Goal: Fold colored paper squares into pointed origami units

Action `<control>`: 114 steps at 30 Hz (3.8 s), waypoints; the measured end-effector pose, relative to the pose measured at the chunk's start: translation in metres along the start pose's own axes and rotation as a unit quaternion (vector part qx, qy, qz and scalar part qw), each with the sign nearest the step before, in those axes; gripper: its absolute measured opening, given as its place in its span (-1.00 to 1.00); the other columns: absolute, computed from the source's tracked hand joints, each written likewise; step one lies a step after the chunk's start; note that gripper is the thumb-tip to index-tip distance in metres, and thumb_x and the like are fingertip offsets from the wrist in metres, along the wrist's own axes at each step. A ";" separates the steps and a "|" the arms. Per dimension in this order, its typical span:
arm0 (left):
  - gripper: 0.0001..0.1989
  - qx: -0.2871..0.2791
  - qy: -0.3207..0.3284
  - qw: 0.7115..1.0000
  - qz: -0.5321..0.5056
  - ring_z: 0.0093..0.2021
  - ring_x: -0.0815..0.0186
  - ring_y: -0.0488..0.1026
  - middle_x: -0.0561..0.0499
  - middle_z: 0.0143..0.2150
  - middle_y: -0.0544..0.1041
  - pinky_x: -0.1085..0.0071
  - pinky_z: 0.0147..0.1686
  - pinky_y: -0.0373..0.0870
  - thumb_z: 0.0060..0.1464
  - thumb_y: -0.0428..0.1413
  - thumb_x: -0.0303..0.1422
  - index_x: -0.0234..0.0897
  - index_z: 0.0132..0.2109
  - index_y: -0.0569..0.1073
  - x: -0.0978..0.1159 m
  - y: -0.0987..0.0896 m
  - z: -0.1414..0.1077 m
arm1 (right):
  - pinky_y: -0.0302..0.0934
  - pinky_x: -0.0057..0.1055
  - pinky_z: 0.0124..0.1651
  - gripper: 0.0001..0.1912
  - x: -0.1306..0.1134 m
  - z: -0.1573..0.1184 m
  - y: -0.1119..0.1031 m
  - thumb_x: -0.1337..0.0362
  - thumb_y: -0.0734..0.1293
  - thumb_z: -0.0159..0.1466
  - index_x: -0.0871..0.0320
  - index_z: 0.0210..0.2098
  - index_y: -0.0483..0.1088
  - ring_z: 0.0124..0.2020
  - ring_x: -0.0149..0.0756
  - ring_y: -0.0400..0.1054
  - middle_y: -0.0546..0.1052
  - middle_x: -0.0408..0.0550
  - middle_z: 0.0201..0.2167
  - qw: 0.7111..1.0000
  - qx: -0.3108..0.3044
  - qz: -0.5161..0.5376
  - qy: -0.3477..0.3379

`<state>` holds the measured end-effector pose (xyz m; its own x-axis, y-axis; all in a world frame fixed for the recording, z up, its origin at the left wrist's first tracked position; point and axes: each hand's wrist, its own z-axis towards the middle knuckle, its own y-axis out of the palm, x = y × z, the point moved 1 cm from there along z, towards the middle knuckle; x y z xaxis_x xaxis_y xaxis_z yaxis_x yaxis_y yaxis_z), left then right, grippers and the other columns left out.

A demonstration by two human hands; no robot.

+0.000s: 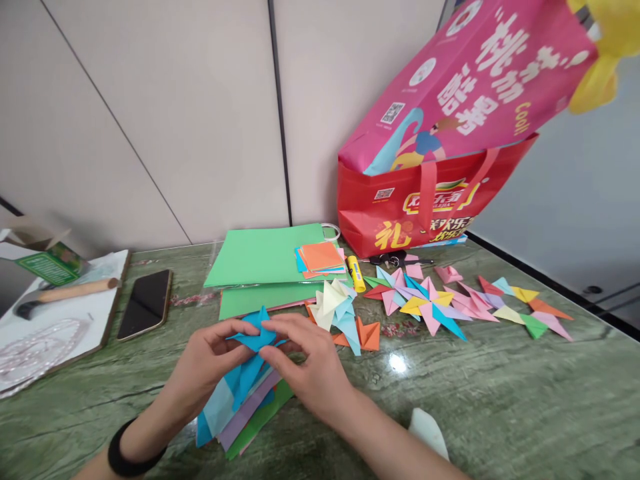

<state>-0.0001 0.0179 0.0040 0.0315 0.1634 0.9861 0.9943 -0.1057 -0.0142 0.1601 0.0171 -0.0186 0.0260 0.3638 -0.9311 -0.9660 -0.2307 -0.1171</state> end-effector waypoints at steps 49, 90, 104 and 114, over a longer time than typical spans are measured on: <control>-0.90 0.002 0.088 0.996 0.008 -0.56 0.43 0.42 0.08 -0.43 0.50 0.58 -0.57 0.34 -0.08 0.15 -0.44 -0.23 -0.34 0.54 0.001 0.001 -0.004 | 0.28 -0.25 -0.12 -0.75 -0.011 0.001 -0.001 0.54 0.32 0.08 0.13 -0.31 0.50 -0.14 -0.24 0.33 0.44 0.03 -0.22 0.984 0.052 -0.061 -0.159; -0.85 -0.041 0.027 0.999 0.004 -0.54 0.28 0.53 0.12 -0.61 0.49 0.40 -0.51 0.51 -0.08 0.18 -0.40 -0.27 -0.40 0.32 0.004 0.006 -0.005 | 0.35 -0.44 -0.43 -0.85 0.011 0.006 0.002 0.29 0.44 -0.06 0.18 -0.48 0.42 -0.53 -0.40 0.37 0.46 -0.16 -0.57 0.972 0.059 0.161 0.163; -0.90 0.001 0.009 1.000 -0.011 -0.66 0.32 0.48 0.09 -0.70 0.52 0.48 -0.60 0.45 -0.18 0.23 -0.40 -0.29 -0.48 0.43 0.010 0.009 -0.007 | 0.25 -0.53 -0.54 -0.96 0.005 0.004 0.004 0.36 0.37 0.01 0.15 -0.49 0.48 -0.50 -0.42 0.30 0.37 -0.16 -0.54 0.990 0.049 0.104 0.080; -0.87 -0.031 0.040 0.998 -0.037 -0.62 0.36 0.48 0.09 -0.57 0.52 0.48 -0.59 0.46 -0.09 0.19 -0.40 -0.32 -0.35 0.40 0.005 0.008 -0.005 | 0.29 -0.47 -0.42 -0.87 0.000 0.001 0.005 0.44 0.33 0.05 0.11 -0.45 0.49 -0.42 -0.39 0.33 0.41 -0.11 -0.46 0.996 0.047 0.067 0.029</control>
<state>0.0080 0.0127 0.0096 -0.0524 0.0943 0.9942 0.9853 -0.1571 0.0669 0.1551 0.0171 -0.0192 -0.0931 0.2827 -0.9547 -0.9815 -0.1870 0.0403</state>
